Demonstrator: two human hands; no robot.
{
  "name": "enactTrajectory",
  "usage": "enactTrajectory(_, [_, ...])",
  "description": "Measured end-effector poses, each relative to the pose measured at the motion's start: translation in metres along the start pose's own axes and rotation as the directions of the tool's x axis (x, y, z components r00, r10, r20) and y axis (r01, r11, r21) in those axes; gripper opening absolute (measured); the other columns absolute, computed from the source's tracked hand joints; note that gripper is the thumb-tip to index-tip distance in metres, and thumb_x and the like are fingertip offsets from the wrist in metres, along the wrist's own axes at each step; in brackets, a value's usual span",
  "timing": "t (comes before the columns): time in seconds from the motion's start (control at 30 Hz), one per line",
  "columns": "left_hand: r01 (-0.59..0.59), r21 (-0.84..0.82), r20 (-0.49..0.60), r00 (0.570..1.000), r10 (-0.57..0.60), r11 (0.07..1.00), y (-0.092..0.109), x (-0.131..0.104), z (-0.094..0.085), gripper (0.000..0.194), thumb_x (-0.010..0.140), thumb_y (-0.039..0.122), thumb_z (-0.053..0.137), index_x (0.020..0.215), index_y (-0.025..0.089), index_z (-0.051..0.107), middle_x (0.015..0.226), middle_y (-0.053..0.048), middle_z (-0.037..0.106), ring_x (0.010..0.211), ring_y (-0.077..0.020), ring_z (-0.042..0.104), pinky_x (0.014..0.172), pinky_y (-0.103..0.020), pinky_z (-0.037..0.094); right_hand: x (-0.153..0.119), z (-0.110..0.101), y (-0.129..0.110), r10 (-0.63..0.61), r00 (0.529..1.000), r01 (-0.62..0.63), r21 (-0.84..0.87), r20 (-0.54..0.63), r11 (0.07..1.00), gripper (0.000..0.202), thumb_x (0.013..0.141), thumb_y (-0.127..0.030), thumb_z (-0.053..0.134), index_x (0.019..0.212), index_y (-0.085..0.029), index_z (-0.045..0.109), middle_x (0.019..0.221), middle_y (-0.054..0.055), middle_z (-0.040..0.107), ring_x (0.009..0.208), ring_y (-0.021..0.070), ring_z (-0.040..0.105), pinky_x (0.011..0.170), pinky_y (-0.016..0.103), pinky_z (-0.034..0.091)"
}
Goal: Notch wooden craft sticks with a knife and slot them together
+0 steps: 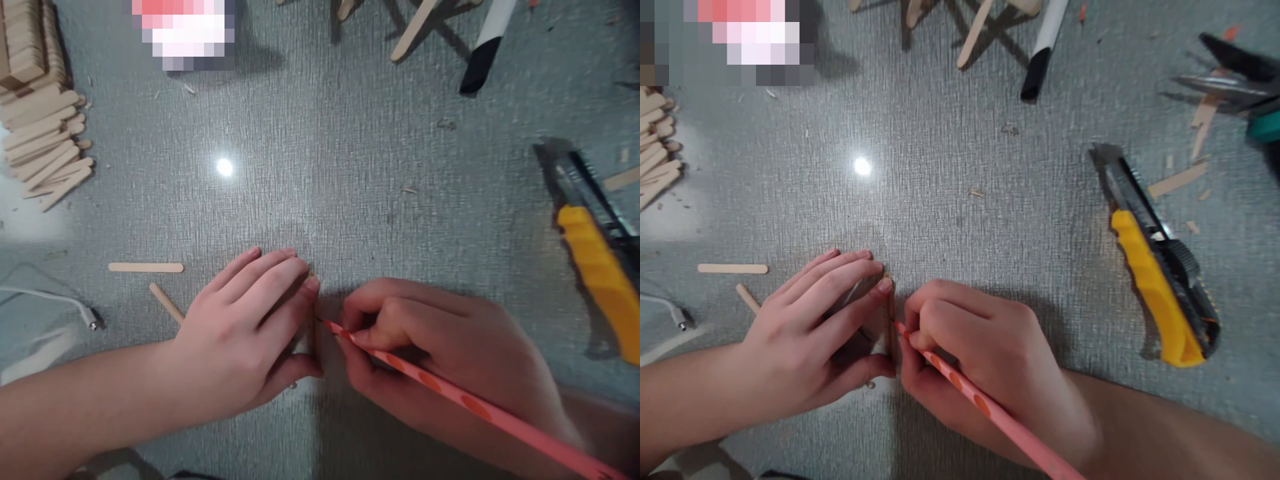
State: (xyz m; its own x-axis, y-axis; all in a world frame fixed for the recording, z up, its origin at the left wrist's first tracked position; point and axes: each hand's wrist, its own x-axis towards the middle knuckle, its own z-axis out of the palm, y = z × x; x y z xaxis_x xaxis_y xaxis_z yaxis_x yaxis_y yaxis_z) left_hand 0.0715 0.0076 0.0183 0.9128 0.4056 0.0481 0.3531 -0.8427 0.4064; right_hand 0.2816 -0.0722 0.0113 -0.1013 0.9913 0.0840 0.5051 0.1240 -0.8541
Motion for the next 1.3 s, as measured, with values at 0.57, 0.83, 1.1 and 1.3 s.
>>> enactTrajectory(0.57, [-0.004,0.014,-0.029,1.0,0.004,1.0,-0.0002,0.0005,0.0006,0.064,0.088,0.058,0.066,0.126,0.007,0.062,0.131,-0.018,0.063,0.13,-0.0318,0.057,0.115,-0.049,0.045,-0.0003,-0.0016,-0.0018,0.001,1.0,-0.001,0.013,0.017,1.0,0.025,0.085,-0.007,0.062,0.073,-0.023,0.047,0.074,-0.006,0.064,0.059,0.0054,0.062,0.053,0.019,0.049])
enactTrajectory(0.83, [-0.005,0.013,-0.015,1.0,0.005,1.0,-0.0005,-0.001,0.0003,0.065,0.088,0.058,0.065,0.129,0.007,0.061,0.133,-0.018,0.062,0.131,-0.0317,0.056,0.116,-0.049,0.044,0.0007,-0.0012,-0.0014,-0.011,1.0,0.011,-0.007,0.005,1.0,0.027,0.084,-0.005,0.062,0.072,-0.022,0.046,0.074,-0.006,0.064,0.058,0.0048,0.062,0.053,0.018,0.049])
enactTrajectory(1.1, [-0.011,0.022,-0.018,1.0,0.012,1.0,0.0006,0.0025,-0.0006,0.061,0.089,0.054,0.066,0.126,0.007,0.062,0.131,-0.018,0.063,0.13,-0.0312,0.057,0.113,-0.049,0.046,0.0009,0.0012,0.0001,-0.014,1.0,0.014,-0.016,-0.002,1.0,0.027,0.084,-0.007,0.063,0.072,-0.023,0.045,0.073,-0.007,0.065,0.057,0.0054,0.062,0.053,0.018,0.049])
enactTrajectory(1.3, [0.01,0.01,0.007,1.0,-0.01,1.0,0.0021,0.0048,-0.0025,0.054,0.091,0.048,0.064,0.126,0.006,0.063,0.13,-0.017,0.062,0.129,-0.0323,0.057,0.112,-0.051,0.046,-0.0011,0.0032,-0.0003,0.009,1.0,-0.009,-0.002,0.001,1.0,0.028,0.083,-0.005,0.063,0.07,-0.021,0.044,0.073,-0.006,0.063,0.058,0.0044,0.06,0.055,0.017,0.048])
